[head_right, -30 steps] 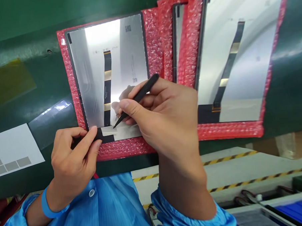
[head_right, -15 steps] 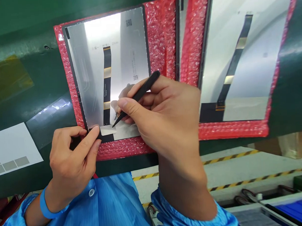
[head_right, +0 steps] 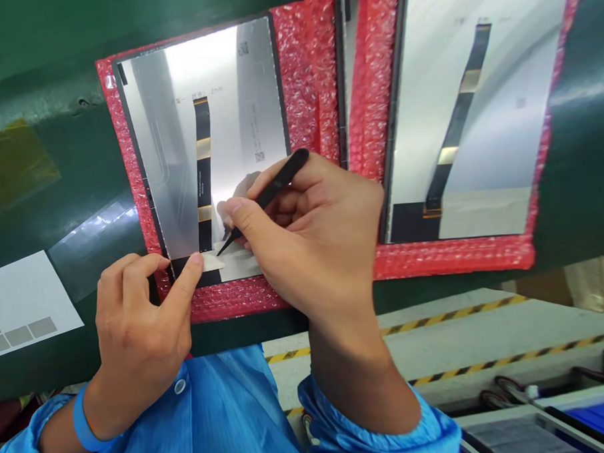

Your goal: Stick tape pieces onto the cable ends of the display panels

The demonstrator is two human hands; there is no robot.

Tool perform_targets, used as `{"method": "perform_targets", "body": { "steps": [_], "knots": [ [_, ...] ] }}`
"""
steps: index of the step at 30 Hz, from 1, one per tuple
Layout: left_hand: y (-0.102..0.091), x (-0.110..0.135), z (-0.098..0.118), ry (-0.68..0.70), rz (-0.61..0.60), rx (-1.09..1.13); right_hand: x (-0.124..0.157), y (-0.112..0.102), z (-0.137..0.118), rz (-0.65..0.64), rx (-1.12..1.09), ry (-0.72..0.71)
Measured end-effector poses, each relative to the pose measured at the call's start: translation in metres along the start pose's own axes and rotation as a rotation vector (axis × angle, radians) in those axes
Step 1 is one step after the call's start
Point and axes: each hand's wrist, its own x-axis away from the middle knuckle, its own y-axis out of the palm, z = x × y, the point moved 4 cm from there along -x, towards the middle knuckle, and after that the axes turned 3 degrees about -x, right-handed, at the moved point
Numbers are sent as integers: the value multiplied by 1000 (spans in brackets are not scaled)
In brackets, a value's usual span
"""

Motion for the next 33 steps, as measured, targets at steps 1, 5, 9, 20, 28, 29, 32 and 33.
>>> {"method": "perform_targets", "body": {
  "steps": [1, 5, 9, 20, 28, 29, 32, 33],
  "knots": [
    [-1, 0, 1, 6, -9, -19, 0, 0, 0, 14, -10, 3],
    [-2, -1, 6, 57, -37, -51, -1, -1, 5, 51, -102, 13],
    [4, -7, 11, 103, -131, -48, -3, -4, 13, 82, -198, 0],
    [-4, 12, -2, 123, -184, -193, -6, -1, 21, 108, -218, 18],
    [-7, 10, -8, 33, -181, -221, -3, 3, 30, 114, -277, 87],
    [-11, 10, -14, -23, -166, -205, -3, 6, 32, 106, -300, 97],
    [-16, 2, -29, -252, -106, -33, -6, 13, 34, 132, -416, 109],
    [-15, -4, -31, -339, -103, 52, -6, 15, 34, 156, -455, 109]
  ]
}}
